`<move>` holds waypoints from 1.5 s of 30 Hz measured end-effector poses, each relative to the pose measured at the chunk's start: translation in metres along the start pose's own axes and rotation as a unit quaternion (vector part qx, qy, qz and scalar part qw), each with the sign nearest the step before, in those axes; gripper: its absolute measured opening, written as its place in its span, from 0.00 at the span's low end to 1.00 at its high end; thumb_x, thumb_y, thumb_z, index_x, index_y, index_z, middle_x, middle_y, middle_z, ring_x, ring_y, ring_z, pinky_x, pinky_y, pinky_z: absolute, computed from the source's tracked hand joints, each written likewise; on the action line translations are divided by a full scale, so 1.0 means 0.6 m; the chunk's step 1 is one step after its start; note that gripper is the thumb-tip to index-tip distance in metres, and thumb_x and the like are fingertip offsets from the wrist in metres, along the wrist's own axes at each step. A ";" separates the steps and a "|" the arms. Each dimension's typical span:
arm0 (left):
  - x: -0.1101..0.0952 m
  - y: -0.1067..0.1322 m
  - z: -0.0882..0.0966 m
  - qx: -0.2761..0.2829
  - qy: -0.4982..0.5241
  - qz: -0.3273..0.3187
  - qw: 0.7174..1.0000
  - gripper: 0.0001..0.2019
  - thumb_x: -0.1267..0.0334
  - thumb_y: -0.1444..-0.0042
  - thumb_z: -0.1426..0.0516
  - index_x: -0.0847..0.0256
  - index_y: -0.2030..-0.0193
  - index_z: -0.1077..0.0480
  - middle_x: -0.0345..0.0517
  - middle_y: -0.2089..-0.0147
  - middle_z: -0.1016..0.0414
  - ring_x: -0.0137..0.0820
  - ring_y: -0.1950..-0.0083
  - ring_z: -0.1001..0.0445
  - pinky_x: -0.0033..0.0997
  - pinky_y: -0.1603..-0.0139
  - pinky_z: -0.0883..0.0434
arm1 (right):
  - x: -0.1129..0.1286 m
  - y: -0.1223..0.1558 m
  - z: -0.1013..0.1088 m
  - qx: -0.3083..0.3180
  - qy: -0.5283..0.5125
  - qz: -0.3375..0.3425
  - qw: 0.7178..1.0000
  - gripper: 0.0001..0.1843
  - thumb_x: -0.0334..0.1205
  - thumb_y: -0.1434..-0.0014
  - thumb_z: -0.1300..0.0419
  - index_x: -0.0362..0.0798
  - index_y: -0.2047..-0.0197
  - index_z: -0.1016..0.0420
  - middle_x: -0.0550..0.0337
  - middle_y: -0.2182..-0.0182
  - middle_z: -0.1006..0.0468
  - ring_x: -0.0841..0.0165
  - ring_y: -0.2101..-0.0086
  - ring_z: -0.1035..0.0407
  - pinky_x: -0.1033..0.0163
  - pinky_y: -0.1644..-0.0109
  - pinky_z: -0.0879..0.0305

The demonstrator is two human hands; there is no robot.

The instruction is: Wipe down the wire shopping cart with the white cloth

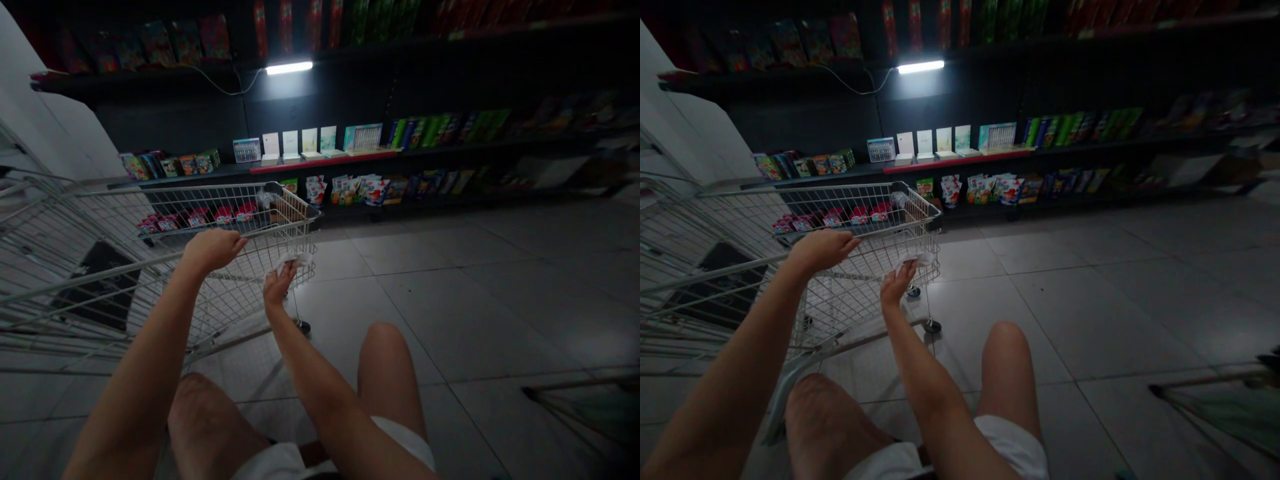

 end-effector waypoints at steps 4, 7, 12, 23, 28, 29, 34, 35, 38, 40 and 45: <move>-0.002 0.003 0.003 -0.002 0.000 -0.004 1.000 0.30 0.45 0.35 0.63 0.58 0.56 0.24 0.56 0.55 0.20 0.46 0.54 0.22 0.43 0.57 0.29 | -0.056 0.050 0.043 0.091 0.047 0.016 0.995 0.37 0.26 0.51 0.50 0.41 0.35 0.38 0.45 0.31 0.50 0.61 0.29 0.61 0.49 0.26 0.58; -0.003 0.005 0.004 -0.003 -0.005 -0.004 1.000 0.30 0.46 0.35 0.64 0.59 0.56 0.25 0.56 0.56 0.20 0.47 0.54 0.22 0.43 0.58 0.29 | -0.097 0.057 0.085 0.159 0.022 0.014 0.987 0.33 0.24 0.56 0.48 0.44 0.45 0.28 0.49 0.37 0.35 0.61 0.33 0.49 0.52 0.28 0.51; -0.005 0.013 0.006 -0.002 -0.013 -0.004 1.000 0.29 0.45 0.35 0.63 0.57 0.55 0.25 0.55 0.56 0.20 0.45 0.54 0.22 0.40 0.57 0.30 | -0.107 -0.040 0.196 -0.125 -0.001 -0.073 0.989 0.30 0.32 0.48 0.51 0.41 0.41 0.34 0.43 0.41 0.35 0.61 0.39 0.40 0.50 0.32 0.46; -0.021 0.025 0.021 0.004 -0.029 -0.011 0.999 0.30 0.46 0.35 0.65 0.58 0.56 0.26 0.55 0.56 0.20 0.46 0.55 0.22 0.39 0.59 0.30 | -0.056 -0.188 0.231 -0.015 0.087 -0.047 0.995 0.16 0.32 0.51 0.49 0.40 0.62 0.24 0.48 0.60 0.23 0.62 0.55 0.30 0.53 0.41 0.35; -0.015 0.028 0.022 0.009 -0.036 -0.011 0.999 0.30 0.47 0.35 0.65 0.59 0.56 0.26 0.55 0.56 0.20 0.47 0.53 0.22 0.40 0.58 0.30 | -0.021 -0.140 0.225 0.023 0.109 -0.016 0.994 0.25 0.29 0.52 0.47 0.39 0.51 0.24 0.43 0.46 0.27 0.61 0.42 0.36 0.57 0.34 0.43; -0.013 0.031 0.023 0.007 -0.038 -0.011 0.999 0.30 0.46 0.35 0.65 0.58 0.56 0.26 0.55 0.56 0.20 0.47 0.53 0.22 0.39 0.58 0.31 | -0.018 -0.140 0.233 0.032 0.110 -0.020 0.993 0.24 0.29 0.52 0.48 0.39 0.52 0.23 0.44 0.48 0.25 0.61 0.44 0.33 0.57 0.36 0.40; -0.007 0.044 0.020 0.003 -0.041 -0.020 0.999 0.31 0.44 0.35 0.66 0.58 0.57 0.26 0.54 0.58 0.20 0.47 0.55 0.22 0.38 0.62 0.32 | 0.011 -0.196 0.320 -0.061 0.108 -0.055 0.991 0.26 0.33 0.45 0.57 0.35 0.48 0.28 0.41 0.53 0.25 0.61 0.57 0.27 0.57 0.54 0.28; -0.006 0.045 0.020 -0.002 -0.042 -0.022 0.999 0.31 0.44 0.35 0.66 0.58 0.57 0.26 0.54 0.59 0.20 0.48 0.56 0.22 0.38 0.62 0.32 | 0.033 -0.208 0.332 -0.103 0.110 -0.029 0.988 0.27 0.33 0.43 0.58 0.35 0.46 0.29 0.39 0.50 0.27 0.60 0.53 0.29 0.56 0.52 0.29; -0.004 0.045 0.019 -0.008 -0.050 -0.023 0.998 0.30 0.44 0.35 0.65 0.58 0.58 0.26 0.54 0.60 0.20 0.48 0.57 0.21 0.38 0.63 0.33 | 0.126 -0.218 0.305 -0.111 0.126 0.115 0.979 0.25 0.30 0.44 0.54 0.41 0.47 0.26 0.45 0.46 0.29 0.62 0.45 0.35 0.57 0.41 0.37; -0.003 0.044 0.016 -0.004 -0.054 -0.021 0.998 0.30 0.44 0.35 0.65 0.58 0.59 0.27 0.54 0.60 0.20 0.47 0.57 0.21 0.37 0.64 0.33 | 0.186 -0.206 0.249 -0.005 0.143 0.205 0.968 0.22 0.27 0.46 0.51 0.44 0.53 0.22 0.49 0.51 0.25 0.64 0.47 0.33 0.59 0.40 0.38; -0.001 0.042 0.012 -0.013 -0.068 -0.022 0.997 0.29 0.45 0.34 0.65 0.58 0.60 0.27 0.54 0.61 0.20 0.46 0.58 0.21 0.36 0.65 0.34 | 0.266 -0.213 0.165 0.259 0.221 0.318 0.885 0.20 0.28 0.44 0.48 0.46 0.53 0.21 0.55 0.53 0.23 0.67 0.52 0.30 0.64 0.46 0.36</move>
Point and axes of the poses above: each hand's wrist, its own y-axis away from the middle knuckle, its own z-axis out of the back of the hand, x = y × z, the point moved 6 cm from there along -y, towards the middle knuckle
